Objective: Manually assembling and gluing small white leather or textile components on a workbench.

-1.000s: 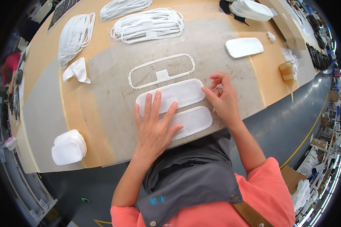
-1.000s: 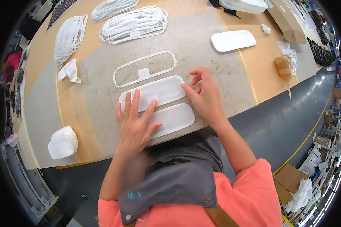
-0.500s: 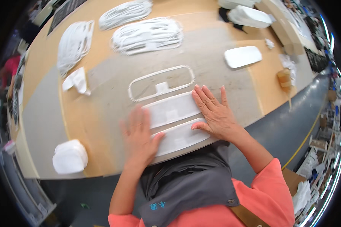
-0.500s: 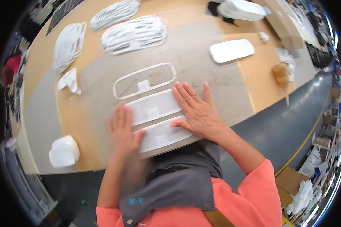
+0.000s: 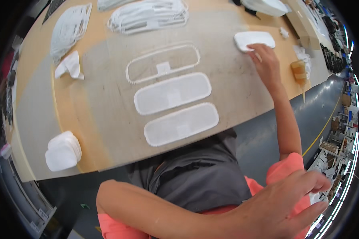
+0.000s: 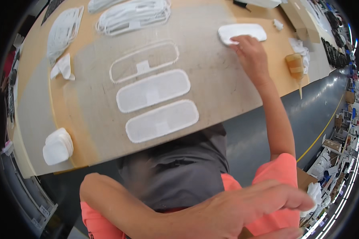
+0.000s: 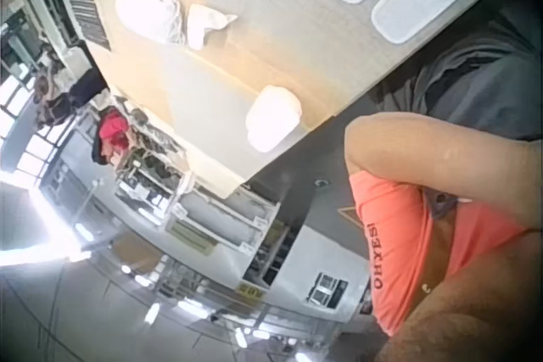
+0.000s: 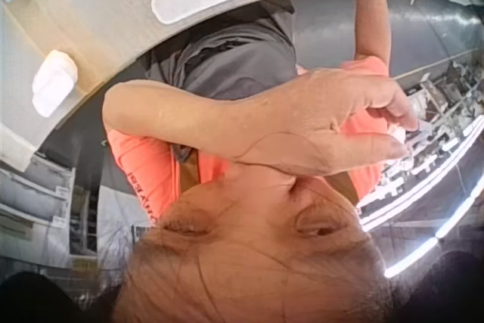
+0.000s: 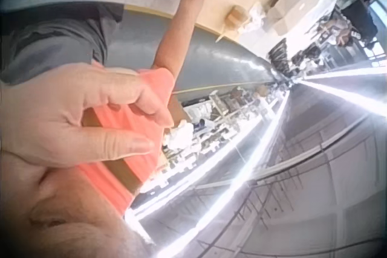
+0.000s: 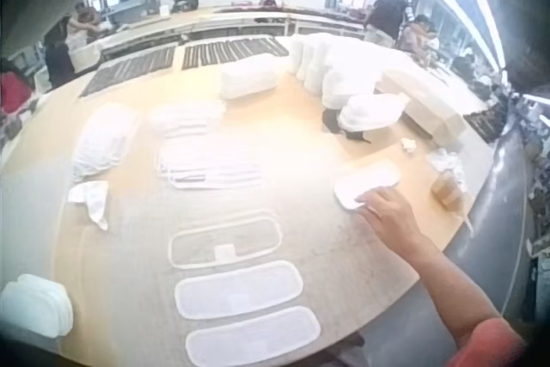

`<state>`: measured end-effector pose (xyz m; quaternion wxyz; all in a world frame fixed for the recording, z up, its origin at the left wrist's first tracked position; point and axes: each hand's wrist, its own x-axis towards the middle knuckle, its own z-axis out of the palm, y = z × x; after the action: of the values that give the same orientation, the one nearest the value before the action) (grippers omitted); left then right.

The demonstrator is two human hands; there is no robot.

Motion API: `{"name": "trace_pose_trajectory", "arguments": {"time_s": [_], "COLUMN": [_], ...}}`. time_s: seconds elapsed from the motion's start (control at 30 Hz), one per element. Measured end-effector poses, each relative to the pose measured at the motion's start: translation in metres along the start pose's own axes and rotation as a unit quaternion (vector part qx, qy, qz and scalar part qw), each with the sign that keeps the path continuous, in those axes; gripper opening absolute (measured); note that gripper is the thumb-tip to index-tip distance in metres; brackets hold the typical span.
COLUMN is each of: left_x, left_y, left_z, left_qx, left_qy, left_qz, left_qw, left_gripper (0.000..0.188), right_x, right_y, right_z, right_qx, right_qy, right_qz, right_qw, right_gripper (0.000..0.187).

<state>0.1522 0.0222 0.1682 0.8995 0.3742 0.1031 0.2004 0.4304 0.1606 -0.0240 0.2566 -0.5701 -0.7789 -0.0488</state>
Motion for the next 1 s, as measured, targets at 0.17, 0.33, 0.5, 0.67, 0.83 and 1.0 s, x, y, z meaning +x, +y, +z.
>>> {"name": "trace_pose_trajectory", "arguments": {"time_s": [0.17, 0.33, 0.5, 0.67, 0.83, 1.0], "left_x": [-0.015, -0.026, 0.006, 0.051, 0.097, 0.133], "left_y": [-0.014, -0.006, -0.019, -0.031, -0.037, -0.036], "left_z": [-0.016, -0.051, -0.088, -0.129, -0.176, -0.199], "left_qx": [0.012, 0.242, 0.364, 0.527, 0.682, 0.761], "left_qy": [0.018, 0.09, 0.169, 0.202, 0.21, 0.201], "left_qz": [0.09, 0.068, 0.003, 0.055, 0.114, 0.129], "left_qw": [0.996, 0.964, 0.916, 0.824, 0.691, 0.603], "left_gripper": [0.045, 0.039, 0.034, 0.028, 0.03, 0.031], "right_x": [0.01, 0.011, 0.012, 0.014, 0.021, 0.027], "right_y": [0.008, 0.011, 0.019, 0.023, 0.022, 0.024], "right_z": [-0.003, 0.004, 0.003, 0.003, 0.0, -0.01], "right_qx": [-0.074, -0.095, -0.098, -0.111, 0.01, 0.08], "right_qy": [-0.007, 0.018, 0.005, -0.019, -0.022, -0.065], "right_qz": [-0.04, -0.097, -0.136, -0.134, -0.047, 0.021], "right_qw": [0.996, 0.991, 0.986, 0.985, 0.999, 0.994], "right_gripper": [0.014, 0.012, 0.009, 0.009, 0.008, 0.005]}}
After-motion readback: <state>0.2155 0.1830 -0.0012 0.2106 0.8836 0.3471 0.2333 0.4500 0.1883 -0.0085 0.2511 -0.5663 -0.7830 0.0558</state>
